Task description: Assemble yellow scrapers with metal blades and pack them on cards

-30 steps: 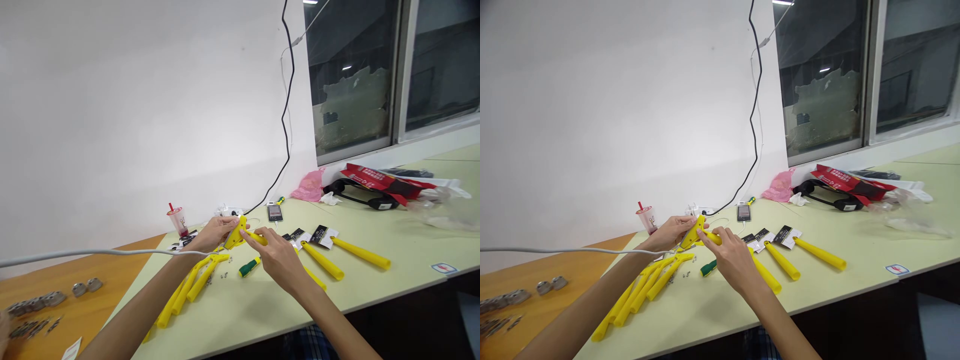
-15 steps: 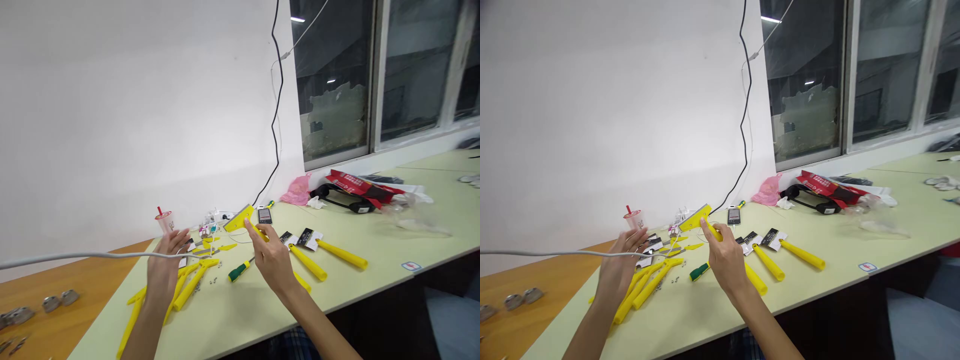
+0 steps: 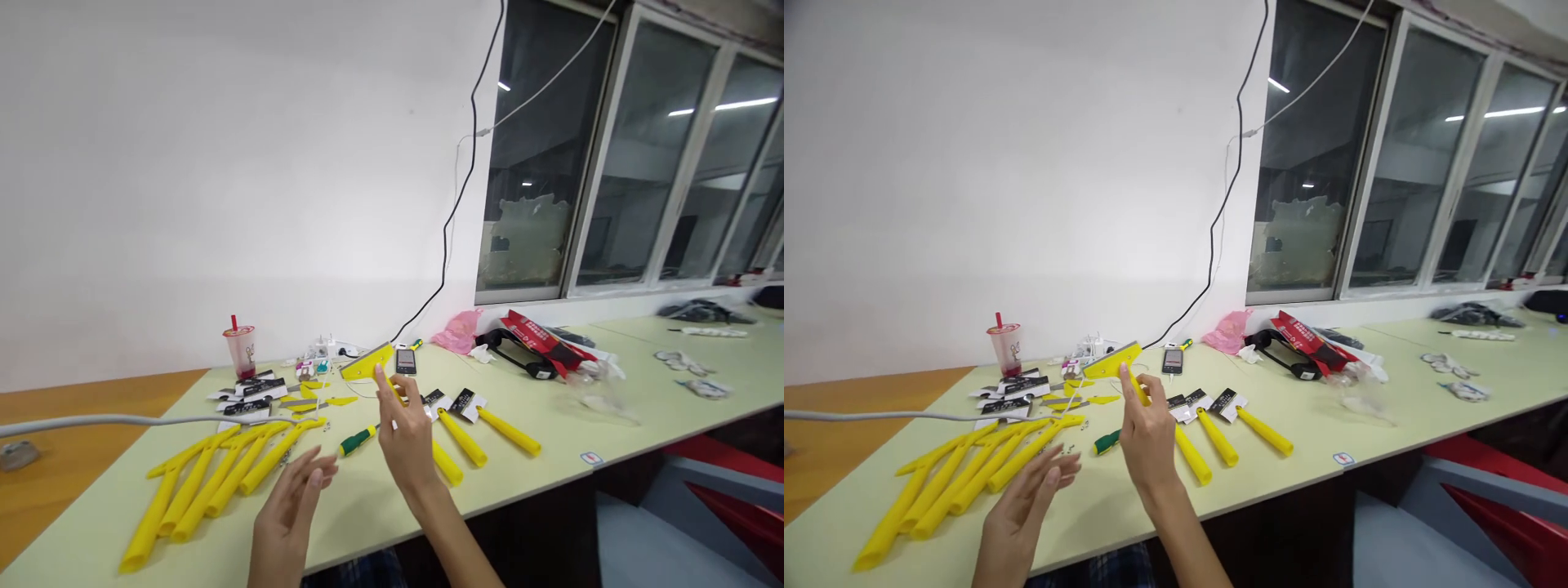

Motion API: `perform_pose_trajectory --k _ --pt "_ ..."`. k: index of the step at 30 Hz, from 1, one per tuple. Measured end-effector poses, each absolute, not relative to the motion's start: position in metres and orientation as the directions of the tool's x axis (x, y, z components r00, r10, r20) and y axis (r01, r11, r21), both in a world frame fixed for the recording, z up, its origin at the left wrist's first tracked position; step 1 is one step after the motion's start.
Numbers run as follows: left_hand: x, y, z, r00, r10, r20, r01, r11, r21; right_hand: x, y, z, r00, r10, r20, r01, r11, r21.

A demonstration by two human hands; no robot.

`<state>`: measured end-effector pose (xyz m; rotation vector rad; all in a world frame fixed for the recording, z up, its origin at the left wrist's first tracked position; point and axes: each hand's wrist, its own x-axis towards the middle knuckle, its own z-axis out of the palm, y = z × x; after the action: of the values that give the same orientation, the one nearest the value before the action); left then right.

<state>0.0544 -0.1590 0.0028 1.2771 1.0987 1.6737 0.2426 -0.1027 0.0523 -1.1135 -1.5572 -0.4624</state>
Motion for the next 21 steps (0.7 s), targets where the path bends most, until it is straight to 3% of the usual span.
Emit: perform_pose_trajectory --k 5,8,13,17,21 --pt "0.061 -0.168 0.058 -0.190 0.885 0.424 -0.141 -0.452 0.881 0.200 -0.136 0.040 0.090 0.457 0.885 0.771 0.531 -0.352" --pt "0.061 -0.170 0.079 -0.180 0.872 0.456 -0.136 -0.481 0.866 0.183 -0.159 0.028 0.140 0.417 0.898 0.737 0.562 -0.375" --pt "0.057 -0.176 0.073 -0.125 0.845 0.519 -0.150 -0.534 0.832 0.179 -0.180 0.007 0.160 0.352 0.922 0.724 0.593 -0.352" --pt "0.049 -0.177 0.060 -0.049 0.868 0.494 -0.165 -0.495 0.853 0.185 -0.191 -0.009 0.112 0.399 0.910 0.722 0.596 -0.350" --pt "0.041 -0.174 0.054 0.049 0.878 0.476 -0.194 -0.459 0.867 0.186 -0.206 -0.017 0.059 0.505 0.861 0.631 0.650 -0.424"
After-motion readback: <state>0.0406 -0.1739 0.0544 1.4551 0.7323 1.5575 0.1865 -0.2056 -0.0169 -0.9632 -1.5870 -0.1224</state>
